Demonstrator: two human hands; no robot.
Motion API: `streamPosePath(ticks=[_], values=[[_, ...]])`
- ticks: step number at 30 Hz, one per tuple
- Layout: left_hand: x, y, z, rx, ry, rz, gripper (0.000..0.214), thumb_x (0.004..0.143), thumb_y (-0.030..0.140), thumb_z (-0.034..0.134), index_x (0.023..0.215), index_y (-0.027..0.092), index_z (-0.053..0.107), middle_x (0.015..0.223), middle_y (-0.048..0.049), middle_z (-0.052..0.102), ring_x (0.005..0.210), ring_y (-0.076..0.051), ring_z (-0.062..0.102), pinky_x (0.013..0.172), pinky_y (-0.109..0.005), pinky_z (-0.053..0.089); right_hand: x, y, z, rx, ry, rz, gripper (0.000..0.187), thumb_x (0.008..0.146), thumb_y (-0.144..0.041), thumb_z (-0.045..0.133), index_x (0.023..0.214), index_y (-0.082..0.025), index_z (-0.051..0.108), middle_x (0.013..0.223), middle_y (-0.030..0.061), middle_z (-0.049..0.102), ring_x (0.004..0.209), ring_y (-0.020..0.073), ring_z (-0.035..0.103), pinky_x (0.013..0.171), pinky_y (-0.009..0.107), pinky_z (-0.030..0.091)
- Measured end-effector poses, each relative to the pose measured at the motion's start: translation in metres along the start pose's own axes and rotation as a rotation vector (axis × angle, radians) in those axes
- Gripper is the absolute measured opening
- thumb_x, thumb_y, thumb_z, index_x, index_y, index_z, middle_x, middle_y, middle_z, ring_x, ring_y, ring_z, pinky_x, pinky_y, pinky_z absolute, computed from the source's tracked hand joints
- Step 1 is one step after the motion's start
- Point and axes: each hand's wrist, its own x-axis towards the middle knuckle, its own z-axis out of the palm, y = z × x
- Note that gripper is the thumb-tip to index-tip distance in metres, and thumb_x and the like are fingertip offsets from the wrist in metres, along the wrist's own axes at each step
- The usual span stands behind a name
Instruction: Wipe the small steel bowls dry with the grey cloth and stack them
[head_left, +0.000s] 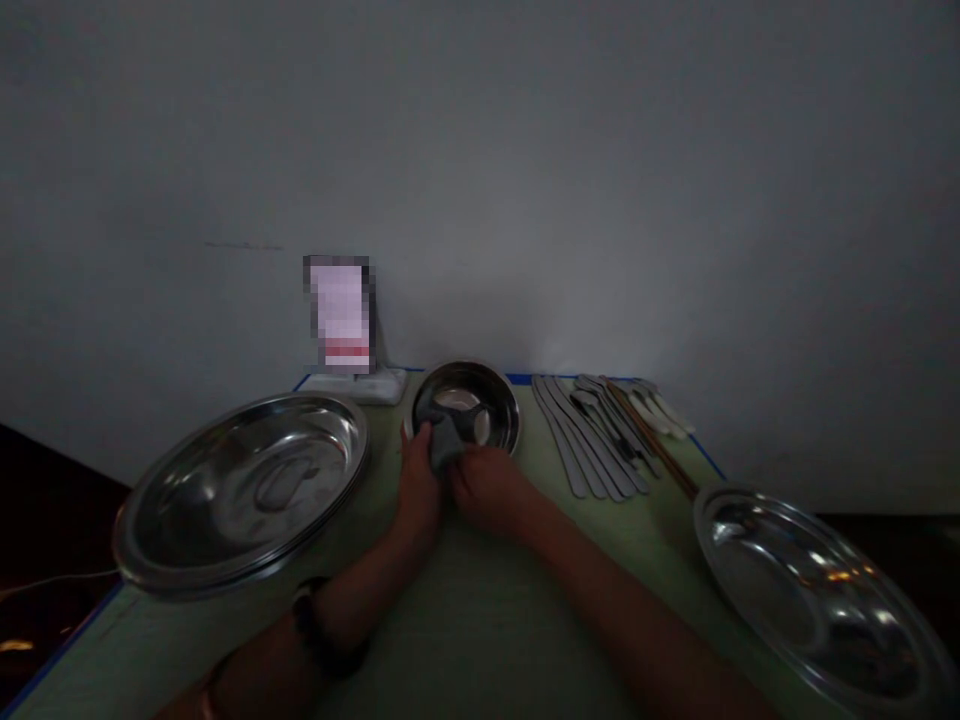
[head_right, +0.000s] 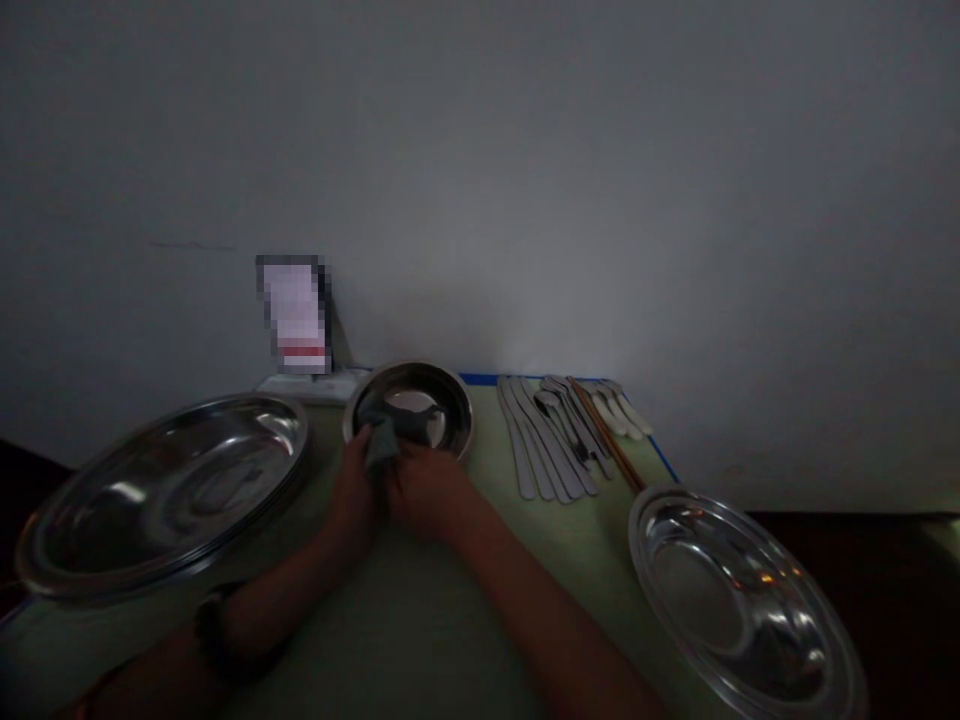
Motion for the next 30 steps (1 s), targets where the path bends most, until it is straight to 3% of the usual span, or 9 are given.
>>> streamPosePath(ticks=[4, 8, 14, 20, 25, 30], values=[[-0.004, 0.005, 0.002, -0.001, -0.044, -0.032, 0.029, 0.085, 0.037, 0.055, 0.109, 0.022, 0.063, 0.124, -0.0059, 0.064, 0.123, -0.023, 0.054, 0.110, -0.036, 0.035, -0.028, 0.002, 0.008, -0.152, 0.075, -0.020, 0.042, 0.093, -0.020, 0.038, 0.130, -0.010, 0.054, 0.141, 0.0138, 0.051, 0.127, 0.0221, 0.051, 0.107, 0.037, 0.041], [-0.011, 0.011, 0.003, -0.029, -0.198, 0.048, 0.042, 0.089, 0.037, 0.049, 0.129, 0.028, 0.054, 0.138, -0.0014, 0.056, 0.129, -0.020, 0.049, 0.110, -0.033, 0.035, -0.047, 0.001, 0.016, -0.362, 0.161, 0.205, 0.045, 0.091, -0.016, 0.039, 0.131, -0.001, 0.053, 0.140, 0.0219, 0.049, 0.132, 0.0285, 0.047, 0.111, 0.048, 0.036], [-0.015, 0.020, 0.000, 0.113, -0.346, 0.063, 0.050, 0.089, 0.034, 0.048, 0.137, 0.022, 0.047, 0.140, -0.0055, 0.054, 0.132, -0.021, 0.046, 0.112, -0.034, 0.032, -0.034, 0.007, 0.011, -0.367, 0.260, 0.343, 0.054, 0.084, -0.010, 0.038, 0.137, 0.002, 0.044, 0.146, 0.0230, 0.041, 0.139, 0.0305, 0.037, 0.113, 0.051, 0.032], [-0.012, 0.022, -0.001, 0.134, -0.391, 0.070, 0.048, 0.089, 0.036, 0.045, 0.134, 0.021, 0.043, 0.142, -0.0087, 0.052, 0.133, -0.019, 0.045, 0.113, -0.034, 0.030, -0.007, 0.016, 0.019, -0.076, 0.293, 0.300, 0.066, 0.085, -0.013, 0.035, 0.149, -0.005, 0.022, 0.156, 0.0188, 0.024, 0.145, 0.0255, 0.021, 0.116, 0.052, 0.026], [-0.013, 0.018, -0.003, 0.029, -0.386, 0.057, 0.050, 0.087, 0.039, 0.049, 0.134, 0.021, 0.041, 0.135, -0.0082, 0.058, 0.129, -0.019, 0.050, 0.111, -0.034, 0.034, -0.008, 0.016, 0.029, 0.026, 0.231, 0.081, 0.062, 0.082, -0.014, 0.037, 0.144, -0.007, 0.034, 0.152, 0.0161, 0.035, 0.146, 0.0224, 0.020, 0.118, 0.050, 0.024], [-0.006, 0.015, -0.005, 0.026, -0.292, -0.007, 0.044, 0.087, 0.044, 0.050, 0.125, 0.023, 0.054, 0.134, -0.0060, 0.060, 0.127, -0.022, 0.052, 0.112, -0.036, 0.034, -0.015, 0.010, 0.018, 0.037, 0.135, -0.075, 0.057, 0.089, -0.018, 0.037, 0.145, -0.009, 0.034, 0.151, 0.0127, 0.037, 0.146, 0.0204, 0.021, 0.118, 0.047, 0.026]])
